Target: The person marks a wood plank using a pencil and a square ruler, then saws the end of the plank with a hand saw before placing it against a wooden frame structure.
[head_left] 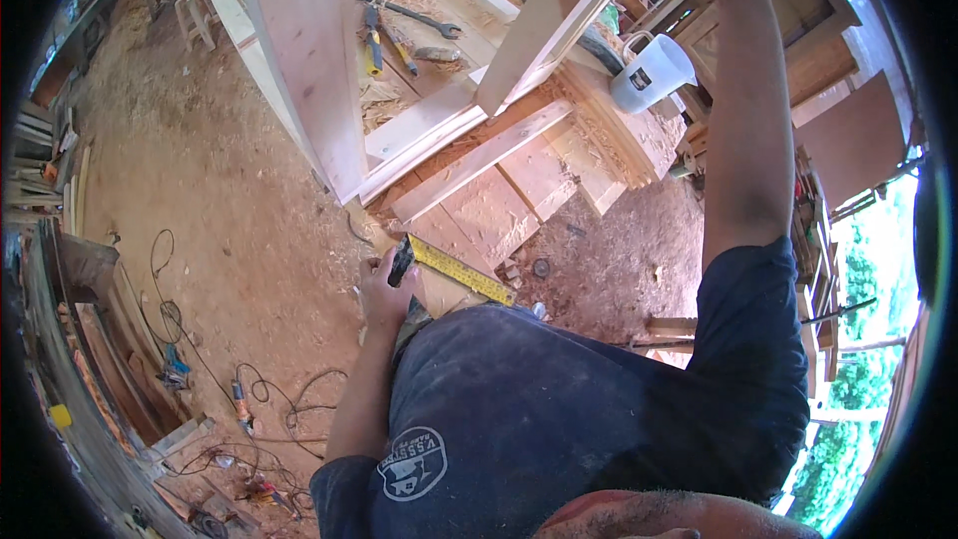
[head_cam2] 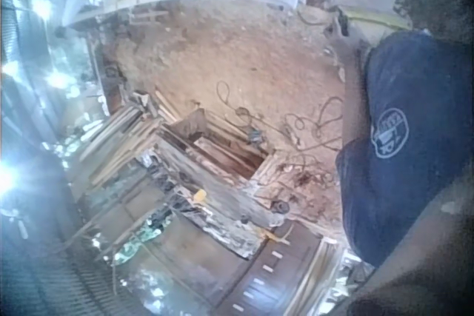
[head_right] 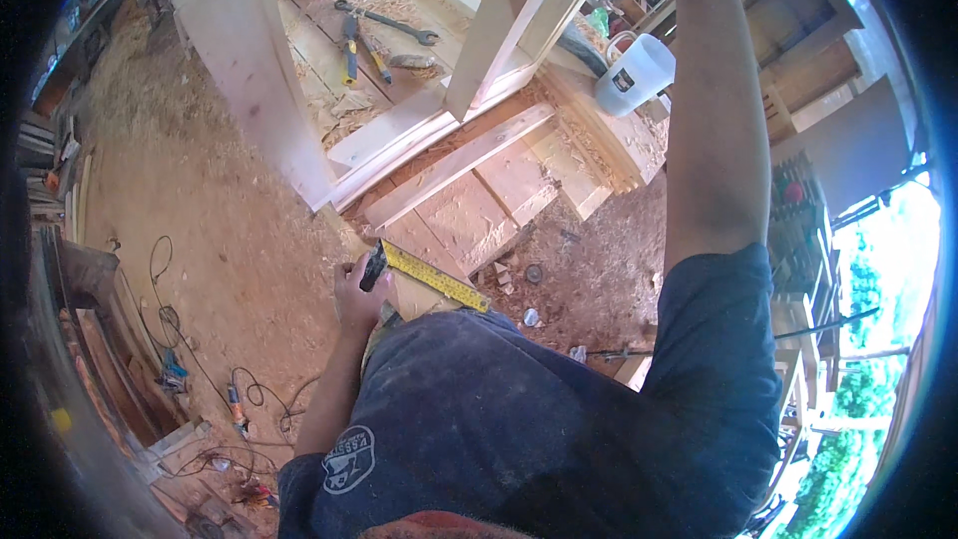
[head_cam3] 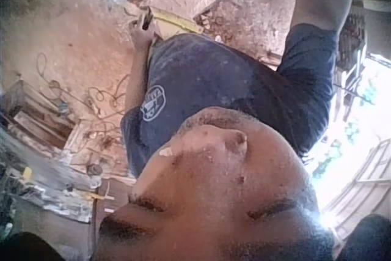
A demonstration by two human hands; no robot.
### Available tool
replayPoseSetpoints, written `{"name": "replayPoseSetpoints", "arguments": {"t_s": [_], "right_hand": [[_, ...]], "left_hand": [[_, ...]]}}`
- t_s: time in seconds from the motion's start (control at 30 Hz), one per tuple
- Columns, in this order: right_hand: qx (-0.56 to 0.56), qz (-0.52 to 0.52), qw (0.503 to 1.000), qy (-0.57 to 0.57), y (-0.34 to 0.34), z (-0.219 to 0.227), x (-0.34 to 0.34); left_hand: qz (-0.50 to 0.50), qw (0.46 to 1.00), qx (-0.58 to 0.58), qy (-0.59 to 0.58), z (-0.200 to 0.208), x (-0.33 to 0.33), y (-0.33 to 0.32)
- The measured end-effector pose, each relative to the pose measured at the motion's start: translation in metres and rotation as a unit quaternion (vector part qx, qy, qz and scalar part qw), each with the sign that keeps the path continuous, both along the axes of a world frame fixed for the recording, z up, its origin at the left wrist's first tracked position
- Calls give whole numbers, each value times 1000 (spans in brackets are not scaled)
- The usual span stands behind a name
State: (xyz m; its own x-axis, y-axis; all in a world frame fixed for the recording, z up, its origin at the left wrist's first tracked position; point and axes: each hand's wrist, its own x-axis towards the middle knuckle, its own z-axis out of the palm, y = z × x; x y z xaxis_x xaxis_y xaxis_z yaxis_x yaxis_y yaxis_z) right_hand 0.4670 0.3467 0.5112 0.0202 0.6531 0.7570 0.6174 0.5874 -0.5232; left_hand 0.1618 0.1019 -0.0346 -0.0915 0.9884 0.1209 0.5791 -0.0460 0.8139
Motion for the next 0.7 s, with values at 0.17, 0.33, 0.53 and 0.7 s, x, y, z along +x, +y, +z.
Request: {"name": "replayPoseSetpoints", "arguments": {"t_s": [0.17,0.33,0.53,0.7], "right_hand": [[7,-18,1000,-13,-10,0,-3],[27,5,1000,6,-30,-5,-26],[8,-30,999,-9,-28,-3,-23],[-31,-33,999,-19,-12,-6,-12]], "left_hand": [[-3,1000,-12,9,6,0,0],[0,999,-30,-15,1,-1,0],[-14,1000,-16,-2,4,0,3],[-6,999,-41,-9,1,-1,3]]}}
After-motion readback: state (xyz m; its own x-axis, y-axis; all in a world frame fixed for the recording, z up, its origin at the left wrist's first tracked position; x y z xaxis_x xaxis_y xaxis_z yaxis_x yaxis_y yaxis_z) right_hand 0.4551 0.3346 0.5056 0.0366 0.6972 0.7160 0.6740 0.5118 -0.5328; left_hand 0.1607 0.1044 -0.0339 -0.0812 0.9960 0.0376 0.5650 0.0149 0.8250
